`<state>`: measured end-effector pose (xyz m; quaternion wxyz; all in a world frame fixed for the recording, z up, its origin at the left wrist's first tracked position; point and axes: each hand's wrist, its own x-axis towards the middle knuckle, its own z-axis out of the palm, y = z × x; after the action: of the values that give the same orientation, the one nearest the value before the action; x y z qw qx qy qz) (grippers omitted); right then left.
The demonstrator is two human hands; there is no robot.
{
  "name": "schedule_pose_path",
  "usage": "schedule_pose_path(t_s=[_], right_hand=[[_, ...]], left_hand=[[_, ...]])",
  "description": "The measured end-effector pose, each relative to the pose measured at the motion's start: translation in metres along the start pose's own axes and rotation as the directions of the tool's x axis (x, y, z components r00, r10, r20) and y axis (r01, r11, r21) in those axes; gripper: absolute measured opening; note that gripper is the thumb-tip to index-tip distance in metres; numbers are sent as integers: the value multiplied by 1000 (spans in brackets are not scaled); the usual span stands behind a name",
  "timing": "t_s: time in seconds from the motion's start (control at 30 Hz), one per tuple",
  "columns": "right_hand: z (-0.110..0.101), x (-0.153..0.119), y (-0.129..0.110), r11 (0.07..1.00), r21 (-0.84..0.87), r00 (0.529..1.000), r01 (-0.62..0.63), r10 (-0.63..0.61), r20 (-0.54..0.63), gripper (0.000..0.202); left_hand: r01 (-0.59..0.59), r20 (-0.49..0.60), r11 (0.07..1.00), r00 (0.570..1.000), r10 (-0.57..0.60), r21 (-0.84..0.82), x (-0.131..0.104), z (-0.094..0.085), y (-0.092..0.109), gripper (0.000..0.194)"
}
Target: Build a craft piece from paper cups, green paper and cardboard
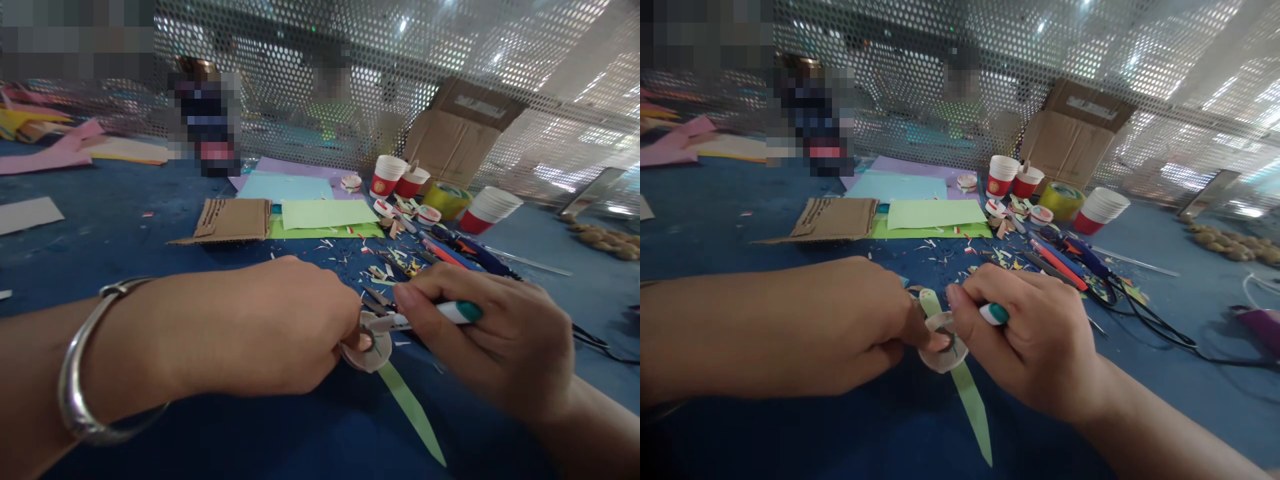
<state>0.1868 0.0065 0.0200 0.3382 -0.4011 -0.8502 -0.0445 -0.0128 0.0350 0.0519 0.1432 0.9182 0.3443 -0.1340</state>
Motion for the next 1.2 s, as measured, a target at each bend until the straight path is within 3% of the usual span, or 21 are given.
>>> schedule_pose_path(t_s=[0.43, 0.63, 0.9, 1.2], right_hand=[[2, 1, 6, 1000, 15, 1000, -13, 13, -20, 26], [1, 2, 5, 999, 27, 999, -18, 17, 29, 26], [5, 4, 9, 999, -34, 999, -17, 15, -44, 26], [10, 4, 8, 992, 95, 995, -88, 93, -41, 24]], left_hand=[[14, 8, 1000, 1000, -14, -21, 3, 0, 0, 22], [-1, -1, 999, 1000, 1, -32, 1, -1, 0, 19], [-18, -15, 1000, 1000, 18, -11, 0, 2, -3, 23], [-10, -44, 997, 999, 7, -73, 2, 0, 0, 28]])
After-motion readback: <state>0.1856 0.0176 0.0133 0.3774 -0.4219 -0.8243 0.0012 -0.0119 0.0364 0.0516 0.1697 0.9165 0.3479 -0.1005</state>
